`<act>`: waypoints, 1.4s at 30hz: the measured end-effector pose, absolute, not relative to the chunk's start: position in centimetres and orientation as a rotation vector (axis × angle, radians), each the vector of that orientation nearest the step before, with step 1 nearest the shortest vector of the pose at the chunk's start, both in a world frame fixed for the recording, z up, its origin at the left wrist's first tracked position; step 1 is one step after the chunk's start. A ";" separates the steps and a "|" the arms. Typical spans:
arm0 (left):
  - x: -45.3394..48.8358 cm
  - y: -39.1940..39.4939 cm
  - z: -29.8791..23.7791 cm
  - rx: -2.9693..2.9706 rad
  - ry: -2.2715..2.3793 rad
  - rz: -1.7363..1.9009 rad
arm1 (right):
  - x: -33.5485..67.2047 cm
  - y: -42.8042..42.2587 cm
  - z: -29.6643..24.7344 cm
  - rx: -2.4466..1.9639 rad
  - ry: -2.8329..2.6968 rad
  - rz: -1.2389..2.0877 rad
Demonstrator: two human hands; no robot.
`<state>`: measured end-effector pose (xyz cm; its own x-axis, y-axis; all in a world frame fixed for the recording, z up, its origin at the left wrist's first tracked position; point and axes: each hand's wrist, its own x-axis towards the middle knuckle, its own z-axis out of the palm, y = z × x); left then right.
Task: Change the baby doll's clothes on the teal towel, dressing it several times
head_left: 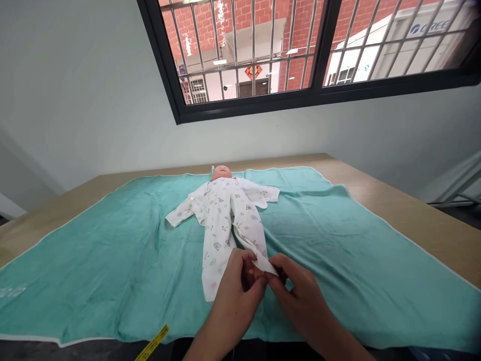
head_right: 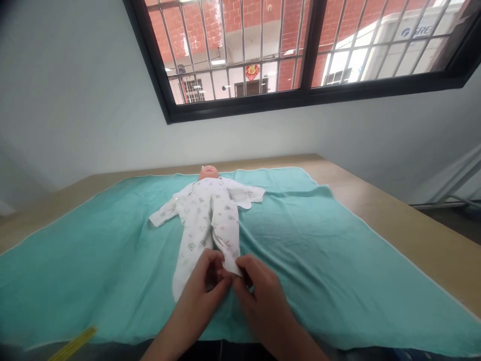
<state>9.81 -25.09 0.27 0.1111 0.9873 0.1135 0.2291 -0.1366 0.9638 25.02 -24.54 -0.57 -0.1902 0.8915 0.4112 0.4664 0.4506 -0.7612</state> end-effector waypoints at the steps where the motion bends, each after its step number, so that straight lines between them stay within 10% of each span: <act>1: 9.9 -25.1 0.3 1.562 1.249 1.100 | 25.0 -24.7 -0.6 -1.130 -1.840 0.608; 19: 6.1 -27.1 -0.2 2.714 1.554 1.233 | 28.5 -26.0 0.4 -0.923 -2.381 0.724; 29: -0.7 -15.2 2.4 1.593 1.754 1.425 | 26.5 -9.2 3.4 -1.078 -1.854 0.833; 42: -2.0 0.1 1.7 1.611 1.691 1.233 | 20.7 5.6 0.8 -1.194 -1.899 0.632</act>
<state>-1.96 0.06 1.67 -0.1784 0.9573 0.2274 0.5092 -0.1079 0.8539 20.67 5.62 0.79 -0.2455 0.9015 0.3565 0.5082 0.4328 -0.7446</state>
